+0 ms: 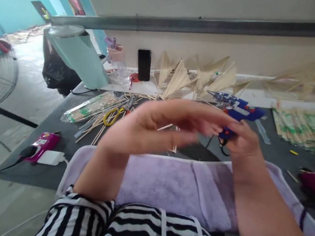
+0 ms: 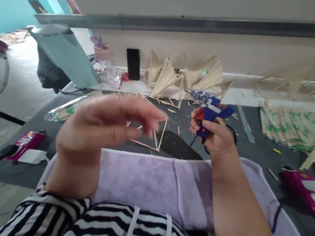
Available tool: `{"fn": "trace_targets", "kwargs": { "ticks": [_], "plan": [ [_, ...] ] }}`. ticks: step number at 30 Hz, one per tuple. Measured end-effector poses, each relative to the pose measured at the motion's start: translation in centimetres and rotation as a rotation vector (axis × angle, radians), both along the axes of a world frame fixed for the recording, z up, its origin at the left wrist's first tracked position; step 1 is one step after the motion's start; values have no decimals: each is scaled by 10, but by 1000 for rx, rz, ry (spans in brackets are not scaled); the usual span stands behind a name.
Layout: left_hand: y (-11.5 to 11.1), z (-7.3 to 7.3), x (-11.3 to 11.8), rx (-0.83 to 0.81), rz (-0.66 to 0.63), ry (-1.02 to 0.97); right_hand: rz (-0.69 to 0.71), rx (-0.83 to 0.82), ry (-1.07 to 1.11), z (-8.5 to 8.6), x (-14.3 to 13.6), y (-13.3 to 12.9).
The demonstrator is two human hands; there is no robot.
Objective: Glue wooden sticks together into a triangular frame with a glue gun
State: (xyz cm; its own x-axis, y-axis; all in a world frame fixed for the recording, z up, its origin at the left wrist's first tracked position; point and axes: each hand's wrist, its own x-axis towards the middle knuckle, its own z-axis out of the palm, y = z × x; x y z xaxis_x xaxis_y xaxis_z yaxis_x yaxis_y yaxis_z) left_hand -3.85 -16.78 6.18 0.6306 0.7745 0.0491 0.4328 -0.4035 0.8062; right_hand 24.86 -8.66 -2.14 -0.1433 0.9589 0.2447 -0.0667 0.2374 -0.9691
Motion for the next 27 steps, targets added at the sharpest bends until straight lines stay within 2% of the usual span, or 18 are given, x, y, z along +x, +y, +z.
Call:
{"fn": "trace_targets", "kwargs": {
  "ticks": [3,5,7,9,12,19,23,27],
  "plan": [
    [49,1,3,-4,-57,34,80,-75,194,-2,1,0],
    [78,-1,3,-7,-69,49,141,-98,247,-4,1,-1],
    [99,-4,2,-32,-92,79,186,-104,229,-4,0,-3],
    [110,-8,2,-76,-143,122,234,-108,205,-3,-2,-6],
    [115,-12,6,-121,-177,150,298,-99,196,0,-6,-10],
    [115,-15,13,-108,-94,127,322,-154,139,-3,-9,-10],
    [114,-13,12,-91,-113,136,343,-158,88,-7,-5,-9],
    [115,-10,7,-78,-181,150,441,-117,58,-7,-3,-11]
  ]
}}
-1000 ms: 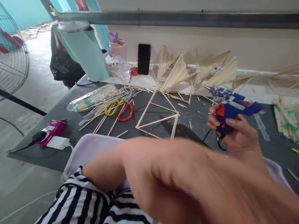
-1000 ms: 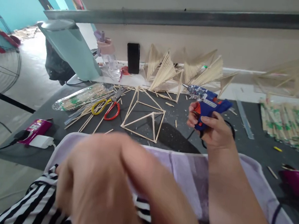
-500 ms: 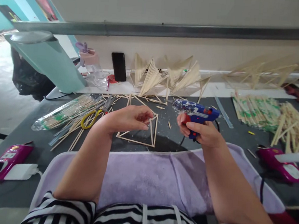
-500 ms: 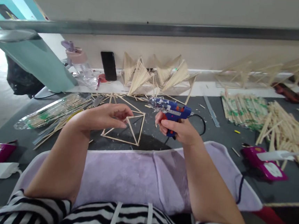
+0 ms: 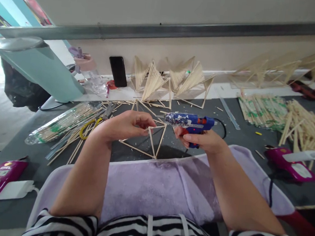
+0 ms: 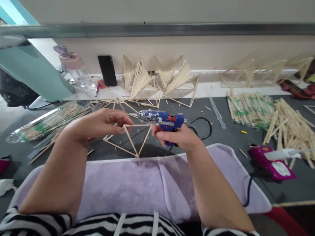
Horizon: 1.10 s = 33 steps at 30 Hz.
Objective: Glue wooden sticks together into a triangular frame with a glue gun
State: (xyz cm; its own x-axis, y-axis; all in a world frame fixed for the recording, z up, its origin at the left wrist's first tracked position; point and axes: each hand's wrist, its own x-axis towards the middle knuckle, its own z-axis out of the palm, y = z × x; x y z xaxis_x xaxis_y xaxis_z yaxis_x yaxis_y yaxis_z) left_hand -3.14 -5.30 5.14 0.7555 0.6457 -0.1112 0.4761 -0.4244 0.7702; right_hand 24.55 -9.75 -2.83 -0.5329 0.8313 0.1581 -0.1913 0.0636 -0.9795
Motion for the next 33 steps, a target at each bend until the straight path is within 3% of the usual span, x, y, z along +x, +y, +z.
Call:
{"fn": "trace_targets", "kwargs": {
  "ticks": [5,15,25,33],
  "plan": [
    [6,-3,-6,-24,-75,-36,69,27,2,1,0,-2],
    [3,0,-7,6,43,-109,21,-13,-38,5,6,-2],
    [9,-8,-9,-28,40,-87,63,-22,-146,15,2,-10],
    [14,-14,-12,-38,20,-50,54,29,-146,13,3,-9]
  ]
}}
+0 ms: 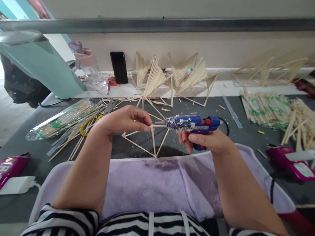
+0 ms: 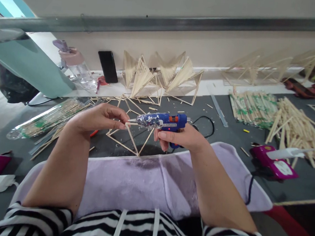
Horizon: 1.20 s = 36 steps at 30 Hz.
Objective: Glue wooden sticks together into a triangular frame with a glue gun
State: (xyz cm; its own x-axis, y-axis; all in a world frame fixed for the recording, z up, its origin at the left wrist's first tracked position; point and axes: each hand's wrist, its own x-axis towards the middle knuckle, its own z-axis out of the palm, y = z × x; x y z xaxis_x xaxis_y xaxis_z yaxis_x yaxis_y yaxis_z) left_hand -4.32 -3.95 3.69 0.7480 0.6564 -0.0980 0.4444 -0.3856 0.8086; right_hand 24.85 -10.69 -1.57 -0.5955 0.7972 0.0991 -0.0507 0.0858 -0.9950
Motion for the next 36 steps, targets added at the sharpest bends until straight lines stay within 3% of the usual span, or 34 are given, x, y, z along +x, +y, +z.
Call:
{"fn": "trace_targets", "kwargs": {
  "ticks": [15,23,36],
  "plan": [
    [0,3,1,-12,-36,19,-229,101,-269,9,-5,-4],
    [-1,4,2,-34,-43,26,-252,130,-231,10,-8,-5],
    [-1,3,3,-13,-37,16,-287,24,-329,17,-12,-8]
  ]
}}
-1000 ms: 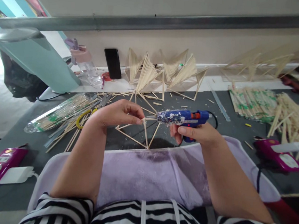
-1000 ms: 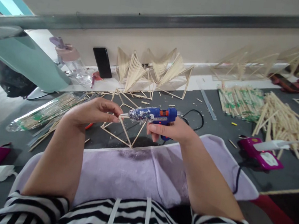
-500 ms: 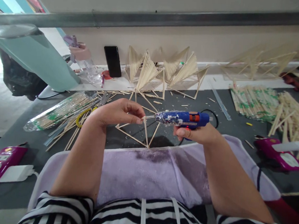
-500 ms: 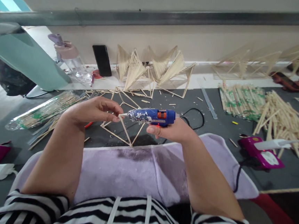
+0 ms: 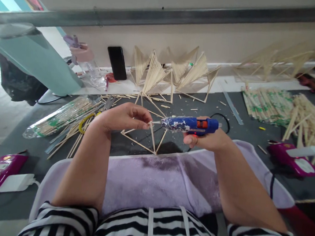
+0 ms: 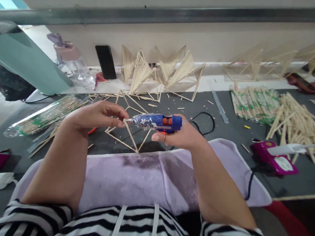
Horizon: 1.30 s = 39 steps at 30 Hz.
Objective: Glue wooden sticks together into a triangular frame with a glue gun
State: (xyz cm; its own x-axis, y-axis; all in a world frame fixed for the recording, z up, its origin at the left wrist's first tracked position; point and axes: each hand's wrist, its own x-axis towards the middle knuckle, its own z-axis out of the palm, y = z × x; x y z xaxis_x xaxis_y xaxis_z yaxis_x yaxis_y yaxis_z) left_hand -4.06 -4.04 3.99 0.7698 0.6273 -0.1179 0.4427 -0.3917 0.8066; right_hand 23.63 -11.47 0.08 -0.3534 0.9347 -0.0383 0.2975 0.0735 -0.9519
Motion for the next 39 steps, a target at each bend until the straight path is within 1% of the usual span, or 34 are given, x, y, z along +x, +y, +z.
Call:
{"fn": "trace_targets", "kwargs": {
  "ticks": [11,20,30,39],
  "plan": [
    [1,-1,0,-8,-18,32,-19,4,28,-3,2,2],
    [0,0,1,-6,-19,41,25,-35,85,-2,2,4],
    [0,1,2,20,-37,61,-9,-47,81,2,0,2],
    [0,2,2,8,-32,76,34,-54,28,3,2,2]
  ]
}}
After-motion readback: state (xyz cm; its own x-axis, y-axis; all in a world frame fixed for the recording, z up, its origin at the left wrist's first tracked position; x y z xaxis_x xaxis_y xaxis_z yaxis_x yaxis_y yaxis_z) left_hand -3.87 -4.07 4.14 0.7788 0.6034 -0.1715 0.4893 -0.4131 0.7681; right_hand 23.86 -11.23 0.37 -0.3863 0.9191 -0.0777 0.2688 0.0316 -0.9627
